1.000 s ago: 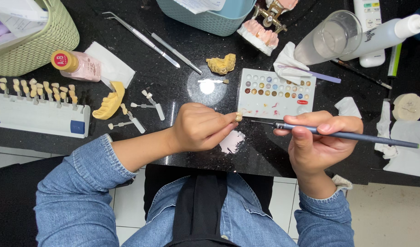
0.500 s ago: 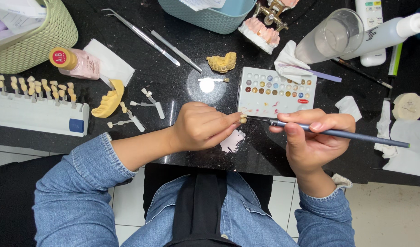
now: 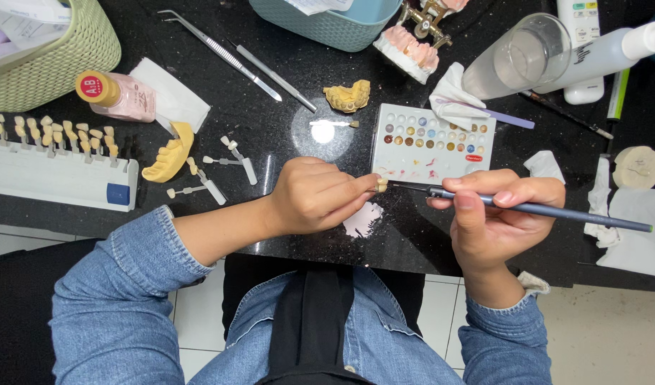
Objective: The person uses a fine brush to apply paint from a palette onto a small dental prosthetic held in the left hand. The person repeatedly dips the brush into the palette and applies paint to the prosthetic, occasionally rotating it to access different surfaces.
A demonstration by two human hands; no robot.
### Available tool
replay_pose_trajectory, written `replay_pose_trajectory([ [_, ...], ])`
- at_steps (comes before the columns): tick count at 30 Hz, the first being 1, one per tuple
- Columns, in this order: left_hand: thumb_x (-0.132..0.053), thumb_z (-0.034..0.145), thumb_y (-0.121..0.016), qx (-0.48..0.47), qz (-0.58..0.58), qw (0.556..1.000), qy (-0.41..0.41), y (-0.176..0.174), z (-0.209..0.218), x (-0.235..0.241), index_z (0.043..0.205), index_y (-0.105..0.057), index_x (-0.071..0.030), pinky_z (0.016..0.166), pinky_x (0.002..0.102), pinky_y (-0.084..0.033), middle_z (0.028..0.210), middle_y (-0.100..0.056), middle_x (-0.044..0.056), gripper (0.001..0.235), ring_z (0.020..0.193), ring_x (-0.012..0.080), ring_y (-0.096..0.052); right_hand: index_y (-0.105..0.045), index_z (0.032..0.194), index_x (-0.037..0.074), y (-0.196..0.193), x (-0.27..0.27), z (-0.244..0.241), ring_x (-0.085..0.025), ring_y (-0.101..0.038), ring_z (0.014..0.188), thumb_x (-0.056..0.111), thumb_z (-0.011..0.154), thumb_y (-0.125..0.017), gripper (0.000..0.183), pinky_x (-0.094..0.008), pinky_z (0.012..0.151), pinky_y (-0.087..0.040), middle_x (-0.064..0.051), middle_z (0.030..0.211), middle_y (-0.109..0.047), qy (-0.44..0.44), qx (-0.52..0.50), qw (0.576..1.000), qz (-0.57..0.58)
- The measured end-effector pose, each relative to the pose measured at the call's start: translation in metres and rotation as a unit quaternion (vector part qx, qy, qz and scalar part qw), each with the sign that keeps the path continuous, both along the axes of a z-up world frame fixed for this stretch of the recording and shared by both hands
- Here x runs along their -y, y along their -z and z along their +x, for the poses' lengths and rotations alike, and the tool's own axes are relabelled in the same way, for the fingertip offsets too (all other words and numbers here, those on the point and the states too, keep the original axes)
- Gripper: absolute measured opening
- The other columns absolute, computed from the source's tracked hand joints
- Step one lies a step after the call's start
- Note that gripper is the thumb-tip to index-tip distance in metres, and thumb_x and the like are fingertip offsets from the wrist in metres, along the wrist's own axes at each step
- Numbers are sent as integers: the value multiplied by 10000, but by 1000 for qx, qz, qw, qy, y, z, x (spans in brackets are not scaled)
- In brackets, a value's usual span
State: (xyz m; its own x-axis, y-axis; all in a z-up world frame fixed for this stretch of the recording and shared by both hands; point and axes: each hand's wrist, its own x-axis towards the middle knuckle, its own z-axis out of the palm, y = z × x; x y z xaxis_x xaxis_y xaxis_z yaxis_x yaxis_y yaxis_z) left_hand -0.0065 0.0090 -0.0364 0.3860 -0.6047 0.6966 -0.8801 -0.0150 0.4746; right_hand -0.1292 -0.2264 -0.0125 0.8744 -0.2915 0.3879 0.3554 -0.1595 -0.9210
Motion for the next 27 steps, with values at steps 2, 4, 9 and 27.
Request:
replay_pose_trajectory([
  [2, -96, 908, -798, 2, -1, 1000, -1, 0, 0, 0, 1087, -763, -9, 526, 311, -451, 729, -677, 23, 202, 579, 150, -628, -325, 1144, 102, 0, -1, -1, -204, -756, 852, 37, 1121, -693, 374, -328, 718, -694, -211, 981, -704, 2, 0, 1000, 5],
  [4, -95, 911, -799, 3, -2, 1000, -1, 0, 0, 0, 1091, -764, -9, 527, 311, -452, 726, -673, 21, 203, 581, 149, -629, -320, 1139, 101, 0, 0, -2, -211, -755, 866, 36, 1120, -687, 373, -333, 723, -697, -211, 978, -700, 0, -9, 1000, -17],
  [9, -97, 910, -797, 4, -1, 1000, -1, 1, 0, 0, 1104, -762, -5, 532, 312, -455, 732, -673, 24, 218, 589, 149, -635, -324, 1133, 99, 3, 1, 1, -198, -746, 823, 34, 1113, -689, 372, -323, 699, -686, -205, 966, -699, 11, 9, 1000, 2],
  [27, -89, 901, -798, 0, -2, 1000, -4, 2, -1, 1, 1090, -766, -9, 531, 314, -465, 734, -681, 27, 207, 575, 156, -632, -326, 1128, 96, 4, 3, -1, -206, -753, 857, 38, 1116, -689, 368, -313, 721, -692, -203, 975, -699, -1, -2, 1000, -30],
])
